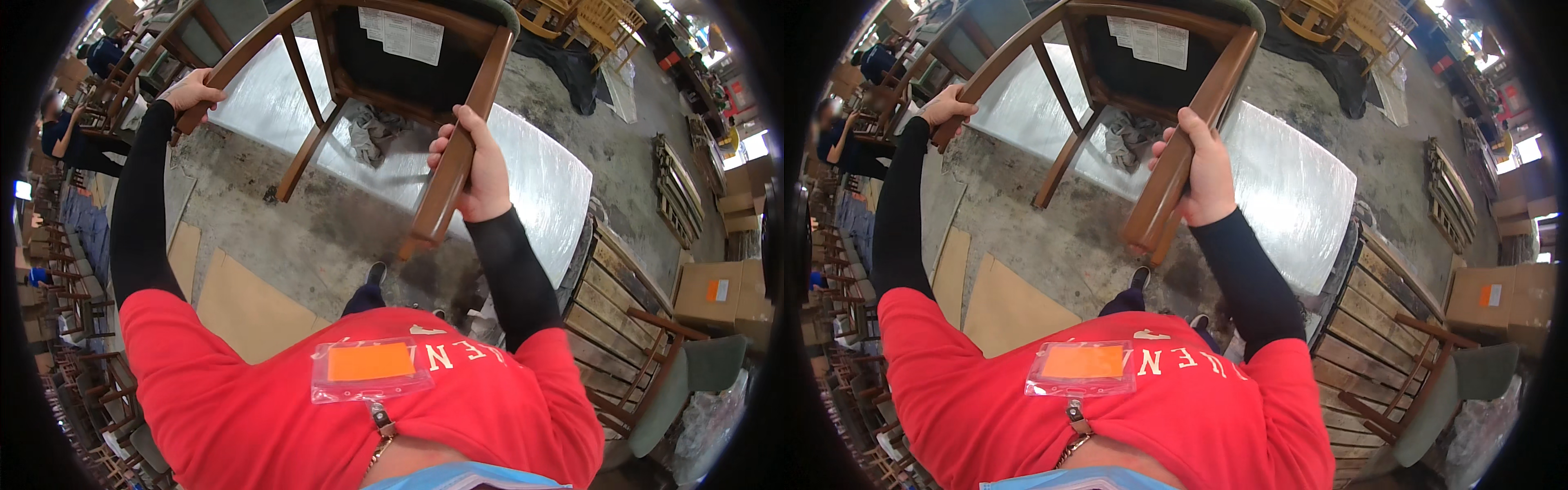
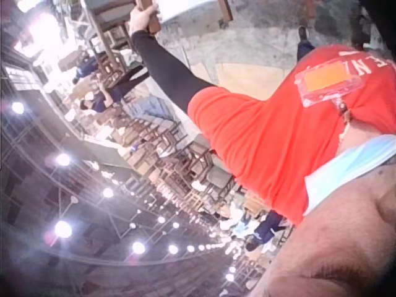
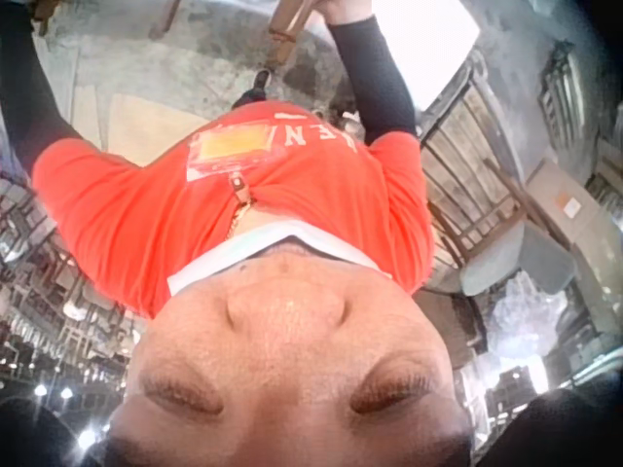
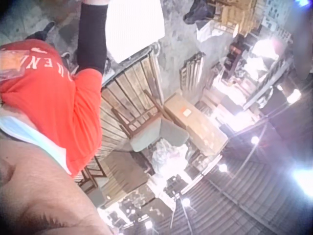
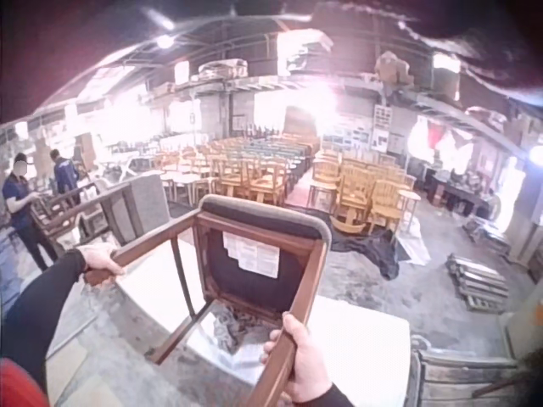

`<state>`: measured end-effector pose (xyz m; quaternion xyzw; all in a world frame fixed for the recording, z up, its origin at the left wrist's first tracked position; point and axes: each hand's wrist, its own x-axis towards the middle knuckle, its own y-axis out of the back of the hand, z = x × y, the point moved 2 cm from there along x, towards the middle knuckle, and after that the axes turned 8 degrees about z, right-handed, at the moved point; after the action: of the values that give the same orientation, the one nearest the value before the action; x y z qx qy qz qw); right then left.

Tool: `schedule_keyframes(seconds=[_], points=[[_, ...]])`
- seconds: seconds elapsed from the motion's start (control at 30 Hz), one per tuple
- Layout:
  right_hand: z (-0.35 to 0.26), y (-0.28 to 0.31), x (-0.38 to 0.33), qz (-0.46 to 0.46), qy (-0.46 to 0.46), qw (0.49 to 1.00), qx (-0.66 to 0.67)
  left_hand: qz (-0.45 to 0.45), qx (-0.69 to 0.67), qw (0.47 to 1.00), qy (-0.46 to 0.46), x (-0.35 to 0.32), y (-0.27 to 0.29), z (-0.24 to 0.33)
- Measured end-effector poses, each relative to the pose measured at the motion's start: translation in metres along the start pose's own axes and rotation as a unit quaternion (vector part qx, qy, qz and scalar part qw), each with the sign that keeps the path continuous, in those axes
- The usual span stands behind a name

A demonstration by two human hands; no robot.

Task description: The person repeatedly lifts wooden chairs, wipes the underside and legs with a cloth, and sets them back down. The person handles multiple chairs one at a time in a warehouse-like area filled with furniture.

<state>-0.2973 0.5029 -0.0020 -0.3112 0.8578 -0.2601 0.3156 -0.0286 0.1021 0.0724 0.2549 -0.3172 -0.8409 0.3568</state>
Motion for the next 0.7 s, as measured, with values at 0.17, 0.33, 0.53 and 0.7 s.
schedule_keyframes(seconds=[0.17, 0.33, 0.53, 0.7], points=[[-0.041, 0.039, -0.010, -0.008, -0.041, 0.999, 0.008, 0.020, -0.027, 0.999, -0.014, -0.037, -0.033, 0.031], [-0.094, 0.106, -0.061, -0.008, -0.059, 0.998, -0.001, 0.001, -0.059, 0.998, -0.013, -0.096, -0.096, 0.072], [-0.156, 0.212, -0.130, -0.009, -0.048, 0.999, 0.006, -0.029, -0.044, 0.998, -0.029, -0.150, -0.186, 0.148], [-0.197, 0.286, -0.183, -0.004, -0.056, 0.997, 0.048, -0.049, -0.070, 0.995, -0.055, -0.189, -0.260, 0.197]])
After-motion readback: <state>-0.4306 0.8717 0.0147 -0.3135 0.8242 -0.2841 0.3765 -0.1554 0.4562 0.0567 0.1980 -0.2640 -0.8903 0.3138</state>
